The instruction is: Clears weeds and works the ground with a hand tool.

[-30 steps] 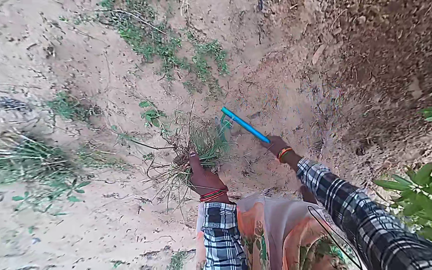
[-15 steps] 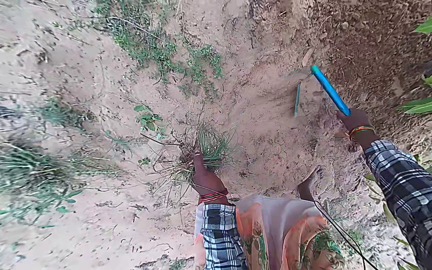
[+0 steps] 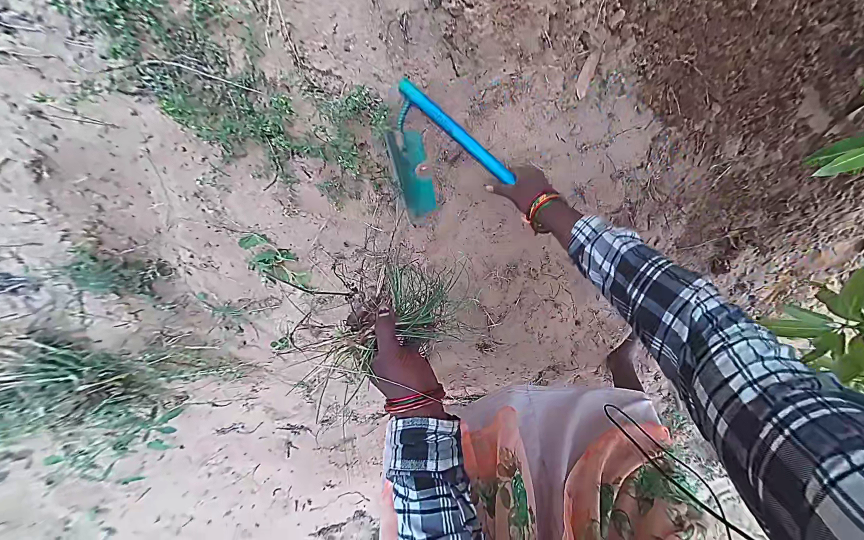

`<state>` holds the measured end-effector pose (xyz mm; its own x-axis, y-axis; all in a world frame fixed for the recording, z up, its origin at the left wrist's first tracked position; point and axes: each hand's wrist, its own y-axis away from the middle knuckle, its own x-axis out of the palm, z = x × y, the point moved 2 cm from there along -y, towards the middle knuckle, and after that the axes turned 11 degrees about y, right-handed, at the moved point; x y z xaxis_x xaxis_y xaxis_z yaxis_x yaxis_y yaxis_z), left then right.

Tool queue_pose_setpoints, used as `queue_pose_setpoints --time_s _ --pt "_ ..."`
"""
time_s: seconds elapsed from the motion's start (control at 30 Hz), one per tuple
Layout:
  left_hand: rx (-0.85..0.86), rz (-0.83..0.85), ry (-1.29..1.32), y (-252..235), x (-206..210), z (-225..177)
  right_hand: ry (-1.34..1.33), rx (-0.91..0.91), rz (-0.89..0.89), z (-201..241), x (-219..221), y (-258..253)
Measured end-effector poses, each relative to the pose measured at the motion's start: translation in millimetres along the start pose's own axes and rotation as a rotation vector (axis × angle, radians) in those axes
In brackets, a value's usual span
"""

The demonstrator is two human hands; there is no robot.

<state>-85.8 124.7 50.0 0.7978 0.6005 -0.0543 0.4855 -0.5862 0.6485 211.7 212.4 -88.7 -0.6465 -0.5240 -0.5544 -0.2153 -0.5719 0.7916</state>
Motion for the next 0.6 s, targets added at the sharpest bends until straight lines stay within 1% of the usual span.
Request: queue_pose_setpoints --time_s 0.07,0.13,0.23,0.33,0.4,0.47,0.53,0.6 --pt "0.008 -0.003 -0.024 3.4 2.1 2.8 0.056 0.072 -0.033 -43.8 -32.7 -9.9" --pt "-0.013 -0.018 -0.022 5.5 3.0 5.1 0.074 0.162 -0.077 -99.5 -64.1 -4.8" --pt "-0.052 -0.028 -0.003 7.4 2.5 4.1 0.162 0.269 -0.145 -167.5 -101.1 21.4" --pt "-0.048 -0.022 0.023 3.1 1.0 -0.8 0.211 0.407 -0.199 -216.1 -130.9 56.2" --pt "-0.054 -0.027 0.027 1.4 1.1 -4.6 0.169 0.518 -0.247 -240.1 -141.8 78.9" --pt "-0.069 -0.020 0.034 0.2 0.2 -7.8 0.137 0.602 -0.302 -256.7 -140.7 95.8" --pt "-0.074 -0.029 0.042 -1.7 0.0 -8.1 0.079 0.651 -0.332 -252.8 -129.4 112.6" --pt "-0.079 -0.025 0.044 -1.7 -0.4 -5.4 0.016 0.660 -0.326 -239.2 -107.7 124.0"
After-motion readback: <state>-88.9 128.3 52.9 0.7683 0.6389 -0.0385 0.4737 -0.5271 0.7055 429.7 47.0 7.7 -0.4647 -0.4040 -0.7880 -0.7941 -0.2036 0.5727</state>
